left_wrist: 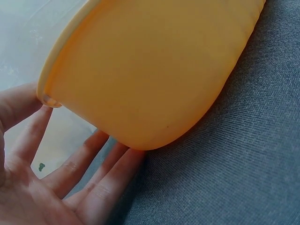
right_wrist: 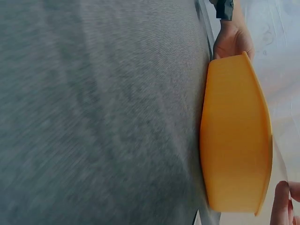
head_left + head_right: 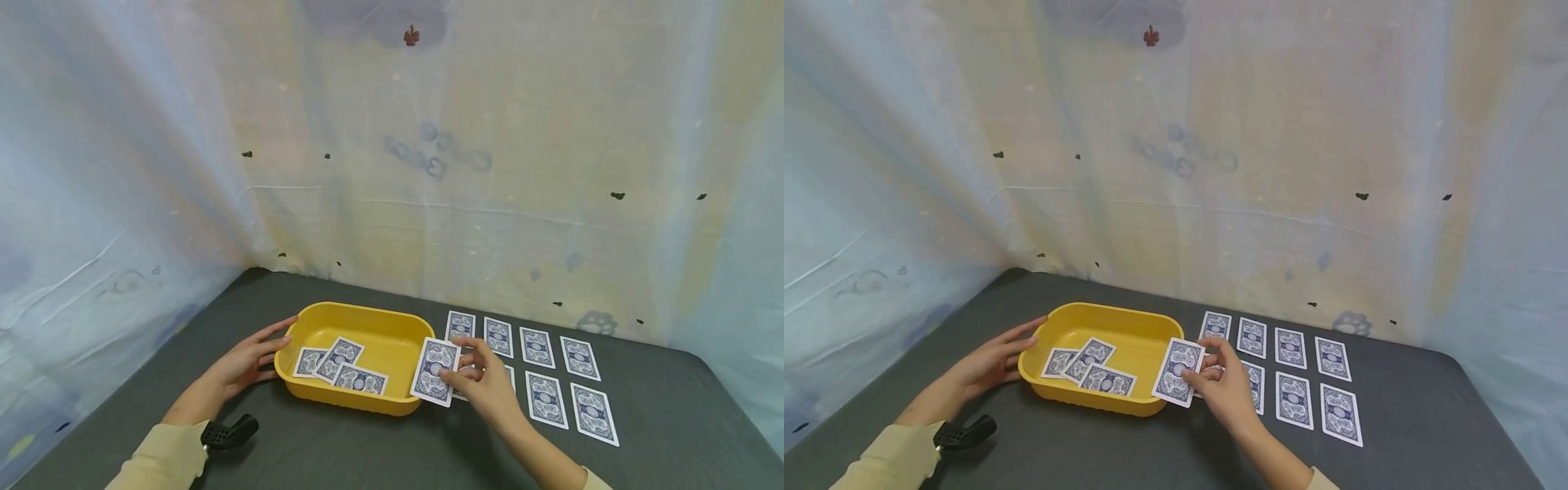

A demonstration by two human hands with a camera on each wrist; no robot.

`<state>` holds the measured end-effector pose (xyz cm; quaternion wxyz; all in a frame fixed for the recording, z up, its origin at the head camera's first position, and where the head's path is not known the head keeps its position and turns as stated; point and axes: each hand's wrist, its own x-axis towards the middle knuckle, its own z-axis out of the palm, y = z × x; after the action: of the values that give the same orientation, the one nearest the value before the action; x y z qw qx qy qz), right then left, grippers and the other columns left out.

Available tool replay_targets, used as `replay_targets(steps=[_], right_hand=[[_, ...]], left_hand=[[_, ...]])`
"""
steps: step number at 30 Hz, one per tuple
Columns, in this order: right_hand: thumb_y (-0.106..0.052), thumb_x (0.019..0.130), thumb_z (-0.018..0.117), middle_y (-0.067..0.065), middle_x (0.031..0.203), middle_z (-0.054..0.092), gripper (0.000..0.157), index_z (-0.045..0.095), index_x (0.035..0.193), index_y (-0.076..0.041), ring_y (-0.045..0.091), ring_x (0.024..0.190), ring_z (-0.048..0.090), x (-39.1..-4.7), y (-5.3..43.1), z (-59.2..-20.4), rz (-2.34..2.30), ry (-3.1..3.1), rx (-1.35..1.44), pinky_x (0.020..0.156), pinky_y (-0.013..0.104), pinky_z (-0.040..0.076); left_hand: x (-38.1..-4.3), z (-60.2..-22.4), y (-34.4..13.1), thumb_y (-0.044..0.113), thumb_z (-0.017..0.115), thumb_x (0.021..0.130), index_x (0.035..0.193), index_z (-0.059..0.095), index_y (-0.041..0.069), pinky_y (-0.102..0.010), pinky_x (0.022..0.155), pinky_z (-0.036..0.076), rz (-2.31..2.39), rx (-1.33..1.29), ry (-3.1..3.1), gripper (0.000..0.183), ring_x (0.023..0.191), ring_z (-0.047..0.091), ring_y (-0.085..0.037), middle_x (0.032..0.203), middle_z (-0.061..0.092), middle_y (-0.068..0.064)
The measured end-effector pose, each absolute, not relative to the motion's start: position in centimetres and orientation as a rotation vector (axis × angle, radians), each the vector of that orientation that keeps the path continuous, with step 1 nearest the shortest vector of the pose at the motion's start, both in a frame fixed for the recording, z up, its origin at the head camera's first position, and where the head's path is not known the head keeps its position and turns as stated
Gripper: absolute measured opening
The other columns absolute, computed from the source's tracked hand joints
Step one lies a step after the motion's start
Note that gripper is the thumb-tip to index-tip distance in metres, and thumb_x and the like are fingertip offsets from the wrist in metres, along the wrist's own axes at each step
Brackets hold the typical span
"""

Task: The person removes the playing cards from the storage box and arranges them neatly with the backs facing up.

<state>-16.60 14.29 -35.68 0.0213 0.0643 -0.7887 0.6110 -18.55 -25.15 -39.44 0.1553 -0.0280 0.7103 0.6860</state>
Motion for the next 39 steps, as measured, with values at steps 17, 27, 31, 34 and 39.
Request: replay_targets(steps=[17, 27, 31, 34, 39], right_hand=[[-0.002, 0.079, 0.074, 0.006, 0.072, 0.061, 0.051, 0.05, 0.124, 0.008, 0.019, 0.058, 0.064, -14.7, 18.4, -37.2, 1.938, -2.663, 0.234, 0.057, 0.036, 0.057], [-0.001, 0.079, 0.072, 0.006, 0.071, 0.059, 0.049, 0.048, 0.12, 0.011, 0.016, 0.06, 0.062, -14.5, 18.8, -38.3, 1.979, -2.71, 0.376, 0.056, 0.035, 0.057], [0.0, 0.079, 0.072, 0.005, 0.071, 0.059, 0.047, 0.049, 0.119, 0.011, 0.016, 0.061, 0.062, -14.5, 18.8, -38.9, 1.97, -2.753, 0.394, 0.055, 0.036, 0.057], [0.001, 0.079, 0.072, 0.005, 0.07, 0.059, 0.044, 0.05, 0.116, 0.011, 0.017, 0.06, 0.062, -14.5, 18.7, -39.2, 1.939, -2.773, 0.394, 0.053, 0.036, 0.056], [-0.003, 0.075, 0.077, 0.005, 0.066, 0.059, 0.041, 0.054, 0.108, 0.008, 0.019, 0.054, 0.063, -14.3, 18.5, -39.4, 1.816, -2.824, 0.387, 0.049, 0.034, 0.055]], left_hand=[[-18.8, -39.4, -25.2, 0.041, 0.052, 0.098, 0.154, 0.02, 0.029, -0.05, 0.102, 0.041, 1.946, -0.075, 2.047, 0.066, 0.14, 0.028, -0.037, 0.161, 0.006, -0.012], [-18.6, -39.4, -25.2, 0.041, 0.054, 0.097, 0.154, 0.02, 0.028, -0.05, 0.101, 0.042, 1.958, -0.1, 2.035, 0.067, 0.14, 0.028, -0.038, 0.161, 0.007, -0.012], [-18.6, -39.4, -25.1, 0.04, 0.054, 0.097, 0.154, 0.021, 0.027, -0.05, 0.101, 0.042, 1.963, -0.106, 2.033, 0.067, 0.14, 0.028, -0.038, 0.161, 0.008, -0.013], [-18.5, -39.3, -25.1, 0.041, 0.054, 0.097, 0.154, 0.021, 0.028, -0.05, 0.101, 0.043, 1.96, -0.113, 2.033, 0.067, 0.139, 0.031, -0.036, 0.161, 0.008, -0.013], [-18.5, -39.4, -25.2, 0.04, 0.053, 0.098, 0.155, 0.019, 0.027, -0.047, 0.1, 0.045, 1.958, -0.076, 2.037, 0.067, 0.135, 0.038, -0.03, 0.161, 0.01, -0.012]])
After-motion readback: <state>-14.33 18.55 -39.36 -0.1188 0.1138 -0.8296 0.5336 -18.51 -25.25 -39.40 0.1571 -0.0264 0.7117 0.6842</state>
